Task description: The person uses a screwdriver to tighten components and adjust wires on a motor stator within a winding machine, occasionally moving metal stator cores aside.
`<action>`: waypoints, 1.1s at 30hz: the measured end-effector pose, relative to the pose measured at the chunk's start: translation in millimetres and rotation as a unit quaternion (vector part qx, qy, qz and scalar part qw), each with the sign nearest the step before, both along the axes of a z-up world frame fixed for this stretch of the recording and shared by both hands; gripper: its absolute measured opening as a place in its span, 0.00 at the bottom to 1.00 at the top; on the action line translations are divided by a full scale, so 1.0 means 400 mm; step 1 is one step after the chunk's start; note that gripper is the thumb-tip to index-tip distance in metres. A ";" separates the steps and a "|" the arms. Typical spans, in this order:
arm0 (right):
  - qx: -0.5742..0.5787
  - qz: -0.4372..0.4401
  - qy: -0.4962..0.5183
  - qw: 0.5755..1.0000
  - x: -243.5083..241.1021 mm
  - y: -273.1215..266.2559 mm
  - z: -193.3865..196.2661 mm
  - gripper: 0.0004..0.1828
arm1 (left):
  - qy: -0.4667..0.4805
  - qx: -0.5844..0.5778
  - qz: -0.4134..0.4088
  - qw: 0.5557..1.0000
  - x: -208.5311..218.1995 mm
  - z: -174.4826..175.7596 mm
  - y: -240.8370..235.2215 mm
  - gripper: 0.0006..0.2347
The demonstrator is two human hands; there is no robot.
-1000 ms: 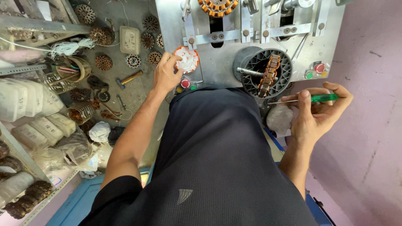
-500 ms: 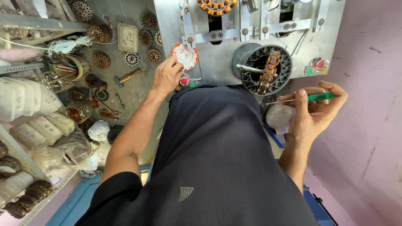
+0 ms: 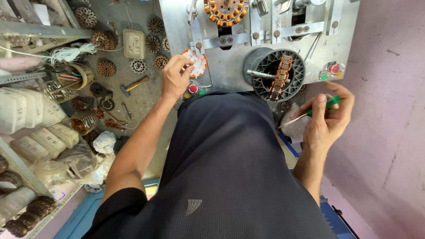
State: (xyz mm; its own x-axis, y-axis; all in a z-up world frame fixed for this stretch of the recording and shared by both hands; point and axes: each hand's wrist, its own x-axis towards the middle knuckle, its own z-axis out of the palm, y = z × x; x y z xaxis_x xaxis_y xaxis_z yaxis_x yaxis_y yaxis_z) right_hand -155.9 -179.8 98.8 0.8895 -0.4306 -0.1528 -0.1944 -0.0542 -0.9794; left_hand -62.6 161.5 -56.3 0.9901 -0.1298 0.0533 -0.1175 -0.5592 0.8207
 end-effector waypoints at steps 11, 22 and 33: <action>-0.196 0.176 -0.030 0.964 0.083 0.137 0.041 0.14 | 0.000 -0.248 -0.204 0.947 0.022 0.287 -0.261 0.05; -0.243 0.120 -0.008 0.962 0.051 0.106 0.011 0.07 | 0.018 -0.259 -0.263 0.929 0.009 0.303 -0.349 0.06; 0.027 0.030 0.046 0.998 0.037 0.090 0.008 0.05 | 0.073 -0.317 -0.275 0.905 0.016 0.308 -0.345 0.05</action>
State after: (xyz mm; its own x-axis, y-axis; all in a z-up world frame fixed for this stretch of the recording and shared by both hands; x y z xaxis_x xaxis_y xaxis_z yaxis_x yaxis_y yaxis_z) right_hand -141.1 -143.6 102.1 0.8943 -0.3666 -0.2567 -0.2818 -0.0156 -0.9594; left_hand -56.1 23.6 67.1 0.7879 -0.5937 0.1638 -0.0999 0.1392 0.9852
